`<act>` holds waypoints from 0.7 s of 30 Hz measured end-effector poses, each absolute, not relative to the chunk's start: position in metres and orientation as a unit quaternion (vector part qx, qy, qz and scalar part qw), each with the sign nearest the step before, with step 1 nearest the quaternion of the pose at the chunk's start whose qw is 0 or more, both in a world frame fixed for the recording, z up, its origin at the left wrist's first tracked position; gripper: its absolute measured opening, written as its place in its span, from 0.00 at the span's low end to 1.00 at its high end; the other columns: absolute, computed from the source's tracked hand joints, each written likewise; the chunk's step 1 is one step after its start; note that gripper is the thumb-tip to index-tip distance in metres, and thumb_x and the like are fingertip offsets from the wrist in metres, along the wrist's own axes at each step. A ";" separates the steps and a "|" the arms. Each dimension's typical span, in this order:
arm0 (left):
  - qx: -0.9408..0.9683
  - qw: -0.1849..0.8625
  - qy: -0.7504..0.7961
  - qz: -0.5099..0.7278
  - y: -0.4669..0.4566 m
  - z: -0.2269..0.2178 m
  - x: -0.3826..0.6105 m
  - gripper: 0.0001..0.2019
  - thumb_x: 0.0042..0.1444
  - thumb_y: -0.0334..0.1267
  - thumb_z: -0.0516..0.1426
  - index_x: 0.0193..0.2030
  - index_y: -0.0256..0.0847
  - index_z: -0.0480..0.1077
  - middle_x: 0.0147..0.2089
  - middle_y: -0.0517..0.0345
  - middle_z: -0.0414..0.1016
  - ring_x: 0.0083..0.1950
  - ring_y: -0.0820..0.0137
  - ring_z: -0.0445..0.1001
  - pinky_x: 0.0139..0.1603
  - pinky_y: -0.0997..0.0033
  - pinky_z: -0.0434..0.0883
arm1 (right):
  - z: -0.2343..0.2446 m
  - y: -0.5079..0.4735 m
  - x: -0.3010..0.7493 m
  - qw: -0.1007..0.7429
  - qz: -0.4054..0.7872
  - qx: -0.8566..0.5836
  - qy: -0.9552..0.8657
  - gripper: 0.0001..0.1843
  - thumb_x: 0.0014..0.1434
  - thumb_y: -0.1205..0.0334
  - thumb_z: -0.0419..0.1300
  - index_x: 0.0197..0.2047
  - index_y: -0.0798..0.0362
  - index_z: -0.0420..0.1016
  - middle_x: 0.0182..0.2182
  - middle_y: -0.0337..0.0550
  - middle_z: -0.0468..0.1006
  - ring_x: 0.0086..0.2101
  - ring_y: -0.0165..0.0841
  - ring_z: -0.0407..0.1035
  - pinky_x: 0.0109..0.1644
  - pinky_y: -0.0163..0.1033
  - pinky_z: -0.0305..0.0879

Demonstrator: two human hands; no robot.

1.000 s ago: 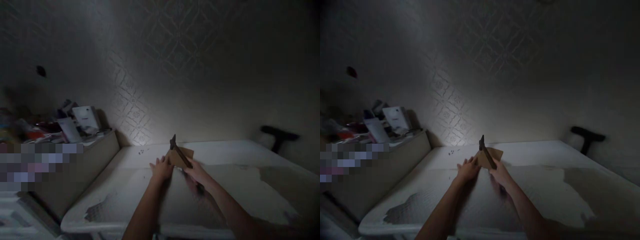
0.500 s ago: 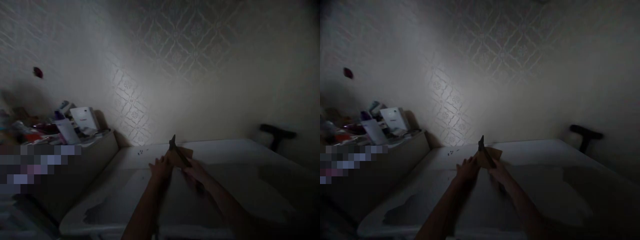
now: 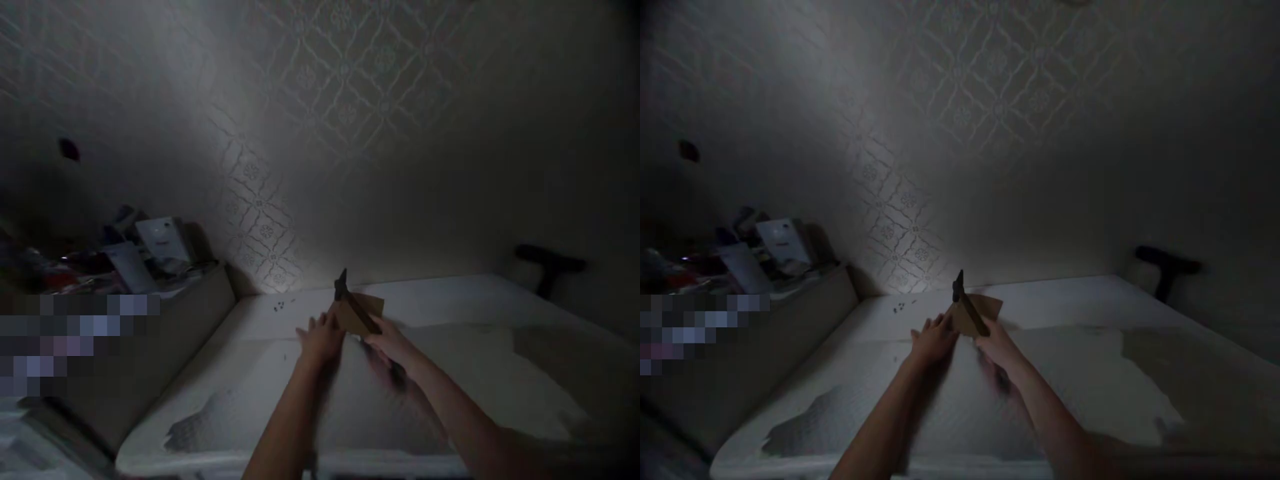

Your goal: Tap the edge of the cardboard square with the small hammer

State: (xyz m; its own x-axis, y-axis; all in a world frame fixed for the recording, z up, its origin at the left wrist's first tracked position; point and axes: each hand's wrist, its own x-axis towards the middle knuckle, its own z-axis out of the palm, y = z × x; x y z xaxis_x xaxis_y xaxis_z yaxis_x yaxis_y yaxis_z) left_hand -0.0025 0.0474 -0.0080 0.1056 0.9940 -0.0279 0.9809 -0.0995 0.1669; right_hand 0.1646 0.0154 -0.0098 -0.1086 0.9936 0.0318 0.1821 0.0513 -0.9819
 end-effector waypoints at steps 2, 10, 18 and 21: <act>0.740 0.071 0.668 0.042 0.048 -0.009 -0.003 0.31 0.63 0.55 0.43 0.71 0.51 0.49 0.73 0.51 0.50 0.71 0.44 0.47 0.62 0.25 0.48 | -0.008 0.014 0.165 0.433 0.479 -0.507 -0.571 0.35 0.43 0.69 0.54 0.58 0.58 0.69 0.12 0.27 0.63 0.11 0.24 0.51 0.15 0.30 0.48; 0.740 0.068 0.668 0.043 0.050 -0.009 -0.004 0.31 0.63 0.55 0.43 0.71 0.51 0.49 0.73 0.50 0.49 0.71 0.44 0.47 0.61 0.26 0.49 | -0.002 0.012 0.163 0.426 0.479 -0.526 -0.558 0.34 0.42 0.71 0.54 0.56 0.59 0.71 0.11 0.25 0.59 0.11 0.24 0.50 0.16 0.29 0.48; 0.737 0.068 0.671 0.047 0.048 -0.008 -0.003 0.30 0.63 0.54 0.43 0.71 0.54 0.49 0.73 0.52 0.50 0.71 0.45 0.48 0.62 0.27 0.49 | -0.001 0.010 0.163 0.435 0.487 -0.527 -0.544 0.35 0.42 0.72 0.54 0.57 0.59 0.71 0.13 0.28 0.62 0.14 0.25 0.54 0.18 0.30 0.52; 0.739 0.067 0.669 0.046 0.047 -0.008 -0.003 0.30 0.63 0.54 0.43 0.71 0.52 0.49 0.73 0.51 0.50 0.71 0.44 0.48 0.62 0.27 0.49 | -0.001 0.010 0.163 0.436 0.488 -0.521 -0.548 0.35 0.42 0.72 0.53 0.57 0.60 0.71 0.12 0.27 0.60 0.13 0.25 0.52 0.17 0.29 0.51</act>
